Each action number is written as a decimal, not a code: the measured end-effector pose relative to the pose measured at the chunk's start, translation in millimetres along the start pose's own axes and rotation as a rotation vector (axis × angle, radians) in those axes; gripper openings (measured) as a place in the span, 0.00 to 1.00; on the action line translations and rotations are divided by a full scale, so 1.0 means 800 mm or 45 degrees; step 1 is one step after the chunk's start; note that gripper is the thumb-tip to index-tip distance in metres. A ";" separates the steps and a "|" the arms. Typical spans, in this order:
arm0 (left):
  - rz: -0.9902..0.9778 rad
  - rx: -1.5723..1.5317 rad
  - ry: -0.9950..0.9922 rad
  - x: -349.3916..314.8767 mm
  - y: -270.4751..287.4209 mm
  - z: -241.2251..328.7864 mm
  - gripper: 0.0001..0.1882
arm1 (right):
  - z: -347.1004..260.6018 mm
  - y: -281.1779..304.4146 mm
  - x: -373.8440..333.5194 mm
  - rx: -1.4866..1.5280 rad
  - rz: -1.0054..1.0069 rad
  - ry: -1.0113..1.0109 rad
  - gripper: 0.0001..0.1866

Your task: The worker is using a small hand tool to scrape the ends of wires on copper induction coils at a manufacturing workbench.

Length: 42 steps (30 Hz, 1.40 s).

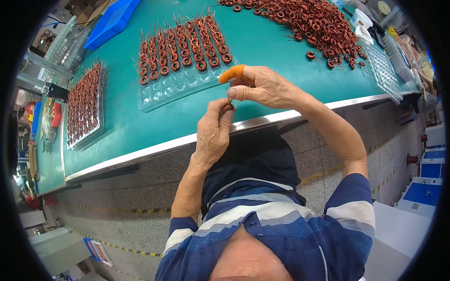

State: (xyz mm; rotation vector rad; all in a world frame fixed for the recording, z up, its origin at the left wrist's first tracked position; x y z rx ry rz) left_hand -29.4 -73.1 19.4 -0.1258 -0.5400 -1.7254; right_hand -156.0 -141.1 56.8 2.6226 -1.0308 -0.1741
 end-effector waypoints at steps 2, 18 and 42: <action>-0.104 0.026 -0.073 -0.004 -0.003 0.007 0.10 | -0.018 -0.006 -0.001 -0.057 0.027 -0.038 0.18; 0.013 -1.162 0.296 0.014 -0.014 -0.024 0.11 | -0.111 -0.057 -0.048 -1.481 0.449 0.713 0.11; -0.029 -0.886 0.017 -0.005 0.006 0.001 0.15 | 0.010 -0.004 -0.014 0.449 0.380 -0.082 0.19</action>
Point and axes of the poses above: each hand's wrist, its own x-axis towards the middle knuckle, its own y-axis out of the back of the hand, z = x × y, the point moved 7 cm from there along x, towards the middle knuckle, and after that the axes turned 9 degrees about -z, right-handed, at the moved point
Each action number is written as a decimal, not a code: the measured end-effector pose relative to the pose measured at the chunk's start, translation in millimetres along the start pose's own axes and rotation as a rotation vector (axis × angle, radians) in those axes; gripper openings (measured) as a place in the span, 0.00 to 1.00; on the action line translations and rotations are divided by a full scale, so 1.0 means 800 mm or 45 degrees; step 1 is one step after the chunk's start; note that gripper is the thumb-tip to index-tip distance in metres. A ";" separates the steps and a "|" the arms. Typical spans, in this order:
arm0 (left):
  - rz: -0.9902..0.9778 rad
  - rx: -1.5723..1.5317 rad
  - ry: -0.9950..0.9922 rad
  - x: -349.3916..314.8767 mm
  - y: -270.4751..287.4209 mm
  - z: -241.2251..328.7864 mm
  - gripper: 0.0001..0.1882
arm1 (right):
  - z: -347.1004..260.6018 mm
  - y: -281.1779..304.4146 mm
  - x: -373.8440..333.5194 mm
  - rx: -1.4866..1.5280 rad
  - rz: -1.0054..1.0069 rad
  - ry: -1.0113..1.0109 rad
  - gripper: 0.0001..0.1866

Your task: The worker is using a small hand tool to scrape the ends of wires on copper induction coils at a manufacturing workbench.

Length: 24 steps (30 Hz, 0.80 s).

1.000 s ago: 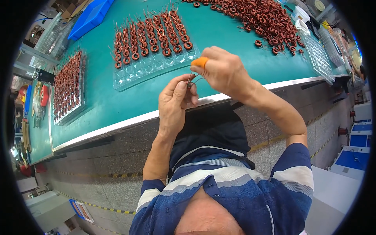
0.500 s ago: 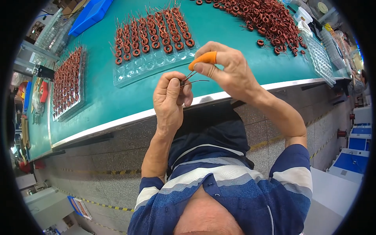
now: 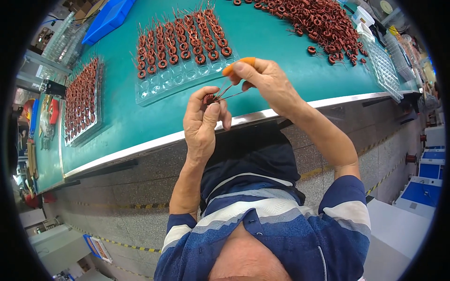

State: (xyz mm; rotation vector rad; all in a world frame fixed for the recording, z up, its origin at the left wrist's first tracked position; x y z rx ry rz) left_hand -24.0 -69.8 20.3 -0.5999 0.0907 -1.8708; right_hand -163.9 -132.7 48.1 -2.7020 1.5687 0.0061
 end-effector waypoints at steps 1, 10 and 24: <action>0.047 0.020 0.005 -0.001 0.004 -0.001 0.15 | -0.005 0.003 -0.002 -0.101 0.044 0.070 0.20; 0.033 0.081 -0.013 0.004 -0.002 0.005 0.14 | -0.002 -0.020 -0.028 -0.416 0.058 0.139 0.13; -0.002 0.140 0.010 0.003 0.010 -0.007 0.13 | 0.013 -0.004 -0.015 0.030 0.133 0.071 0.19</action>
Point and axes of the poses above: each hand's wrist, its own x-axis towards the middle knuckle, its own y-axis out of the back of the hand, z = x × y, the point moved 7 cm from there along x, towards the middle knuckle, and after that the axes turned 9 degrees about -z, right-handed, at the moved point
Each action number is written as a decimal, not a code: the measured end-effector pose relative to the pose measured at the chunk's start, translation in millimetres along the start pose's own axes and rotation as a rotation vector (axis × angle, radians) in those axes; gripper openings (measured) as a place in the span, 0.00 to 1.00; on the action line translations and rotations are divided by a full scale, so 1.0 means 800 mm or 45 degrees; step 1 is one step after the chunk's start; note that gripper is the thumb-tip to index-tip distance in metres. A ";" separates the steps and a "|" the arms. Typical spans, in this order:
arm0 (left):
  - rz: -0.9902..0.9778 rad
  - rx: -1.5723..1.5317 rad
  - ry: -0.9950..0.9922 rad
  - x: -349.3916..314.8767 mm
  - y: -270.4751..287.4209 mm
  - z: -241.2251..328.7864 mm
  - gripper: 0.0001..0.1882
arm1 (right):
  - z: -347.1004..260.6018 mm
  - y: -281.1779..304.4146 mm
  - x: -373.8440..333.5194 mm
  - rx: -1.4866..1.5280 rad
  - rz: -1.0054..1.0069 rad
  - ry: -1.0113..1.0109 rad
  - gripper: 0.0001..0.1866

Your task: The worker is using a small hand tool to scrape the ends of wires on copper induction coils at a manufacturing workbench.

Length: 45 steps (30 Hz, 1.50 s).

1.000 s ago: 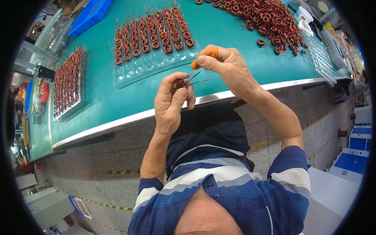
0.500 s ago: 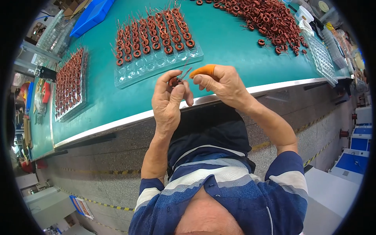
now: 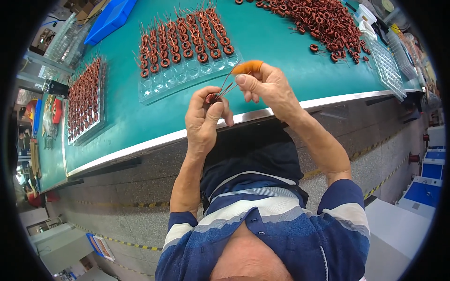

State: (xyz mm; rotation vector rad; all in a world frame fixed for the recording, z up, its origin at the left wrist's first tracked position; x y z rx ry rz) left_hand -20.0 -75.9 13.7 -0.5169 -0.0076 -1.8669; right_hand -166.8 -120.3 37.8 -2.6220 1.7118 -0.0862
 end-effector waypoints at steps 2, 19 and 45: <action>-0.015 -0.239 0.069 -0.004 0.003 -0.002 0.13 | -0.003 -0.002 0.001 0.014 -0.081 0.010 0.21; -0.017 0.227 0.165 -0.006 0.001 0.008 0.12 | -0.022 -0.019 -0.009 -0.068 -0.056 0.010 0.13; -0.197 0.844 0.123 0.001 0.014 0.033 0.15 | -0.014 -0.031 -0.016 -0.345 -0.030 -0.139 0.14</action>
Point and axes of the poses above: each hand's wrist, its own x-axis towards the middle knuckle, its own y-axis out of the back of the hand, z = x × y, the point moved 7 cm from there along x, towards the middle knuckle, and after that the axes turned 9 degrees about -z, right-handed, at the moved point
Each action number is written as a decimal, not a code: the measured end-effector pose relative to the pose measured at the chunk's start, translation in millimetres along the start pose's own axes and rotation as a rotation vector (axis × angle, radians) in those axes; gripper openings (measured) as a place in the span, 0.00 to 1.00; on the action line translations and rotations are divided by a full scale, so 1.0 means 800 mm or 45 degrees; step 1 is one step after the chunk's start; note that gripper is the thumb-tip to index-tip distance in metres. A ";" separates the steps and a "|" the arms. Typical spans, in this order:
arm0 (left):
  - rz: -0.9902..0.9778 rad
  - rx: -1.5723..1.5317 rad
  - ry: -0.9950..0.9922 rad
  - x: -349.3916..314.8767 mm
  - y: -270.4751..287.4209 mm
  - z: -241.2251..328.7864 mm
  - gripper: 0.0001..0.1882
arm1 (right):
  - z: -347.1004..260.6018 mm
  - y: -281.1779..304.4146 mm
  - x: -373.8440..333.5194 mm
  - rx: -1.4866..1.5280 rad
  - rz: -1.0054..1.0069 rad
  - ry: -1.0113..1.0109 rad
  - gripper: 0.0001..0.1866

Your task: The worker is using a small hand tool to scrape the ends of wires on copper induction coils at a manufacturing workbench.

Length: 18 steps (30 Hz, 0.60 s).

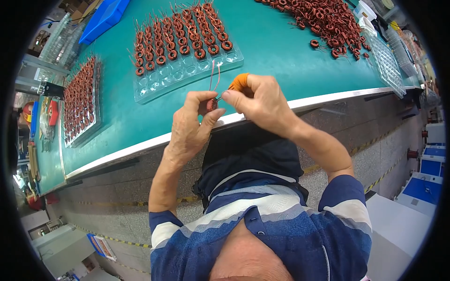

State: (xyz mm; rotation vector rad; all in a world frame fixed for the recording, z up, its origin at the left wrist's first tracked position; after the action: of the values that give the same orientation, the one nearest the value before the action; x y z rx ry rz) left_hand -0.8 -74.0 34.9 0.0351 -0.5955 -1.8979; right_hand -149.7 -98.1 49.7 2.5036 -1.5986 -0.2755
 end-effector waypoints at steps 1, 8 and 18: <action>-0.007 -0.003 -0.003 0.000 -0.006 0.001 0.15 | -0.010 -0.001 -0.008 -0.189 0.110 0.168 0.13; 0.168 -1.344 -0.215 -0.004 -0.033 -0.006 0.15 | -0.004 -0.001 0.000 0.253 0.026 0.105 0.10; 0.110 -1.349 0.117 -0.004 -0.035 -0.026 0.16 | -0.004 -0.020 -0.006 0.161 0.015 0.186 0.11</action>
State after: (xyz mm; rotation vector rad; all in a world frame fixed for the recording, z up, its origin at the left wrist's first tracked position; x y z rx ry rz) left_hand -17.5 -71.2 4.5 -0.5694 0.5059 -1.8995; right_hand -136.5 -86.8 49.7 2.5381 -1.6187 0.0104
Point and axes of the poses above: each hand's wrist, its own x-axis towards the middle knuckle, its own y-axis out of the back of the hand, z = x × y, the point moved 7 cm from there along x, towards the middle knuckle, and after that the axes turned 9 degrees about -z, right-handed, at the moved point
